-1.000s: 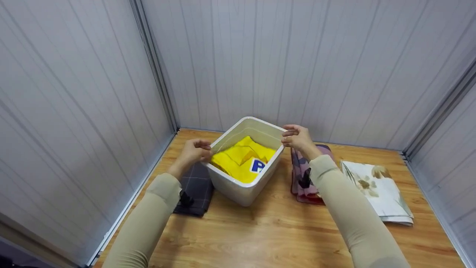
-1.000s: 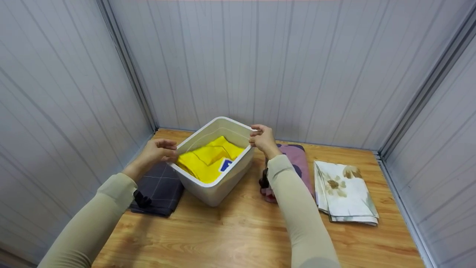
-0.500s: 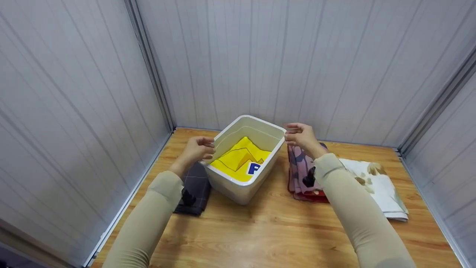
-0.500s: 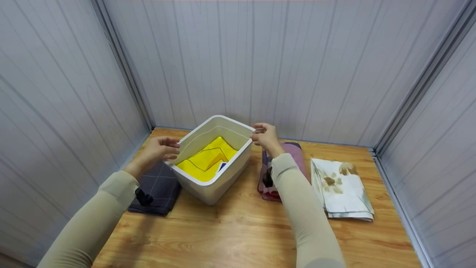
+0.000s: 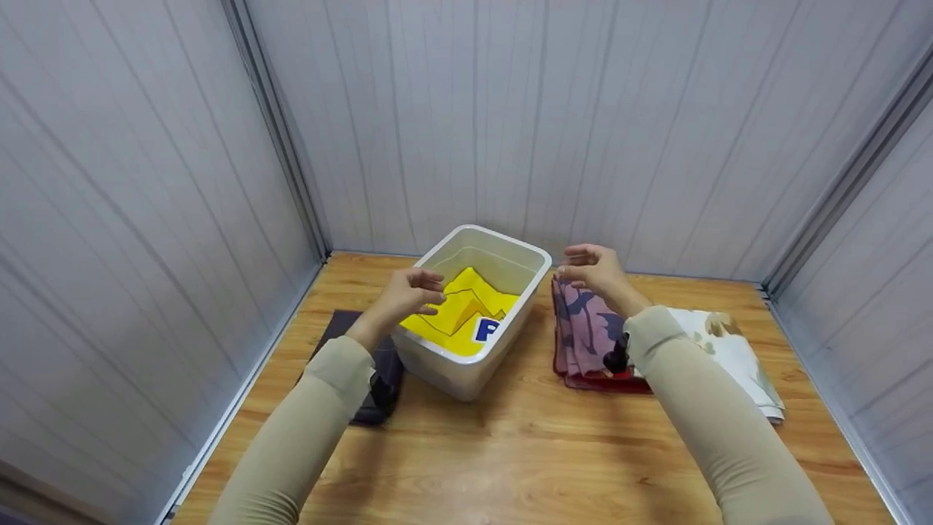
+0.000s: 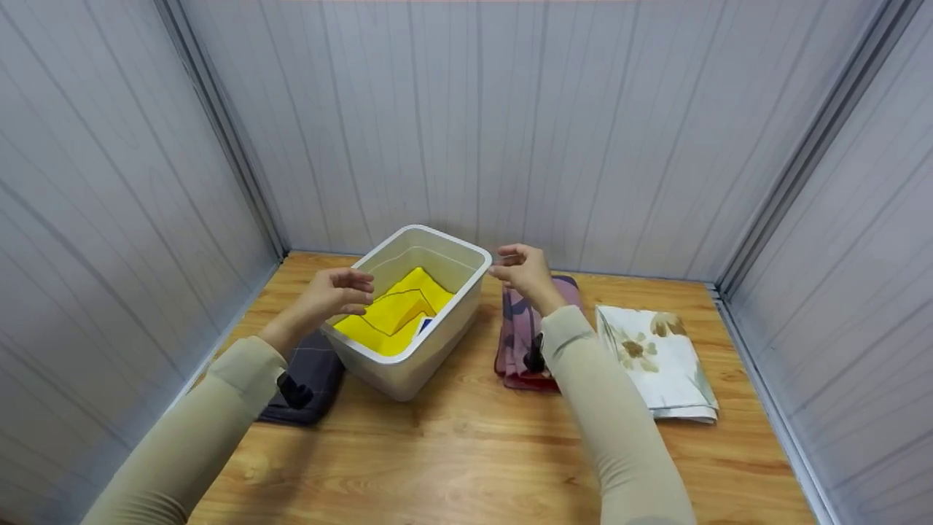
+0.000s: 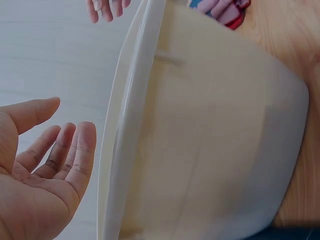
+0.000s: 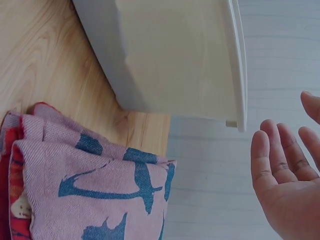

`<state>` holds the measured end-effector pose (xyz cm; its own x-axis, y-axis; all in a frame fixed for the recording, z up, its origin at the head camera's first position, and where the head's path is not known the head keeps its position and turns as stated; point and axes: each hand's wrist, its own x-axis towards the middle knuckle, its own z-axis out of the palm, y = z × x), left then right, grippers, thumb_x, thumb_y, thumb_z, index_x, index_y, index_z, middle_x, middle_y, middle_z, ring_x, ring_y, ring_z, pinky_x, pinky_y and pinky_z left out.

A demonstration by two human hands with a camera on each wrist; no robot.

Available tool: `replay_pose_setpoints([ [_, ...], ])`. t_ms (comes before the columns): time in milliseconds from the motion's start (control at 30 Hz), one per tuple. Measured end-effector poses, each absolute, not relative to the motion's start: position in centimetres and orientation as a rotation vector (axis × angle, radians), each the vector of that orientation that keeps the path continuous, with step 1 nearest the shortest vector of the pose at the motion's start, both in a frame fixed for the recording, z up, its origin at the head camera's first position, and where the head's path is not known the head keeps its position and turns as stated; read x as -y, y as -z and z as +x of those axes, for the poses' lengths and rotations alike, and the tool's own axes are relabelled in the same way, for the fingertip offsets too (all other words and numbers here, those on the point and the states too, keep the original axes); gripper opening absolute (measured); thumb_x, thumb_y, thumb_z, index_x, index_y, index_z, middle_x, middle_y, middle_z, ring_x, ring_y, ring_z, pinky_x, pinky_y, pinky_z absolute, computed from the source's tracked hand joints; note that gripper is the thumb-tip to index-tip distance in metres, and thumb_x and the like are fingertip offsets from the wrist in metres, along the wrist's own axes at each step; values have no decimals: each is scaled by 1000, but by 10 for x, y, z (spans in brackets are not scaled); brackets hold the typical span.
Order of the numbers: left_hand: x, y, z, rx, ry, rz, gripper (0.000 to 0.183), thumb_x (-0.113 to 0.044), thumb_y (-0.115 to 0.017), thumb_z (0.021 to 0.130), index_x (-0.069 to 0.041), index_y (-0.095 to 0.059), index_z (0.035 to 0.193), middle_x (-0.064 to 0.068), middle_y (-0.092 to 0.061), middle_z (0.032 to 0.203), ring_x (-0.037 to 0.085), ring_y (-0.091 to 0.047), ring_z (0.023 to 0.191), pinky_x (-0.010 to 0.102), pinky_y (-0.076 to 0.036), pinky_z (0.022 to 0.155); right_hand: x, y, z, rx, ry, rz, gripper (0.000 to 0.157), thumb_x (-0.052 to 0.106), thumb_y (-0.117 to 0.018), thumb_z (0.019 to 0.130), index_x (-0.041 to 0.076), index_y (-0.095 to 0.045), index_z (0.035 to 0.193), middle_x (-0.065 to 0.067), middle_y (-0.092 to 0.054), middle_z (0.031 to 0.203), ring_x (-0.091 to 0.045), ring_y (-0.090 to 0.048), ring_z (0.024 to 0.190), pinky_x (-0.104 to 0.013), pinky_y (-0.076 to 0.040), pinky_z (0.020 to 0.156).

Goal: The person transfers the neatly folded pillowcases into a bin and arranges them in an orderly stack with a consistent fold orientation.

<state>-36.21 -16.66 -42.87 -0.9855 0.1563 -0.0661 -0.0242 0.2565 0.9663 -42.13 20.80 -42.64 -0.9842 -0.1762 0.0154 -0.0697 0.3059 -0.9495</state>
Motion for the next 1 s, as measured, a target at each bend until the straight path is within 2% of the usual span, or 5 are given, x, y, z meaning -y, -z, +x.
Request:
replay_pose_setpoints([
  [133, 157, 429, -360, -2380, -1788, 158, 43, -10, -76, 98, 0, -67, 139, 21, -70, 130, 27, -71, 114, 43, -64, 100, -213, 427, -418, -2500, 1777, -260, 52, 10, -78, 100, -4, -60, 146, -18, -69, 127, -12, -70, 100, -32, -64, 93],
  [267, 145, 429, -358, -2427, -1736, 200, 44, -11, -78, 97, -2, -67, 139, 20, -70, 132, 28, -70, 116, 38, -65, 96, -219, 427, -413, -2515, 1788, -295, 54, 10, -82, 96, -6, -61, 144, -7, -71, 115, -7, -67, 94, -20, -60, 79],
  [600, 120, 436, -348, -2454, -1604, 335, 47, -9, -82, 94, -1, -69, 138, 18, -73, 126, 28, -71, 109, 35, -66, 87, -238, 430, -398, -2560, 1746, -297, 56, 10, -83, 95, -6, -61, 144, -8, -71, 113, -6, -68, 93, -23, -61, 82],
  [800, 112, 443, -344, -2451, -1559, 388, 48, -14, -83, 94, -2, -69, 139, 18, -73, 127, 25, -72, 105, 37, -66, 89, -252, 433, -391, -2601, 1697, -320, 54, 13, -81, 97, -4, -61, 145, -26, -70, 128, -7, -67, 95, -22, -58, 80],
  [1000, 107, 446, -335, -2453, -1516, 429, 52, -15, -85, 93, -8, -68, 142, 13, -71, 131, 25, -73, 107, 41, -65, 97, -268, 439, -386, -2603, 1711, -307, 55, 12, -82, 96, -6, -61, 144, -18, -72, 120, -7, -67, 93, -21, -59, 80],
])
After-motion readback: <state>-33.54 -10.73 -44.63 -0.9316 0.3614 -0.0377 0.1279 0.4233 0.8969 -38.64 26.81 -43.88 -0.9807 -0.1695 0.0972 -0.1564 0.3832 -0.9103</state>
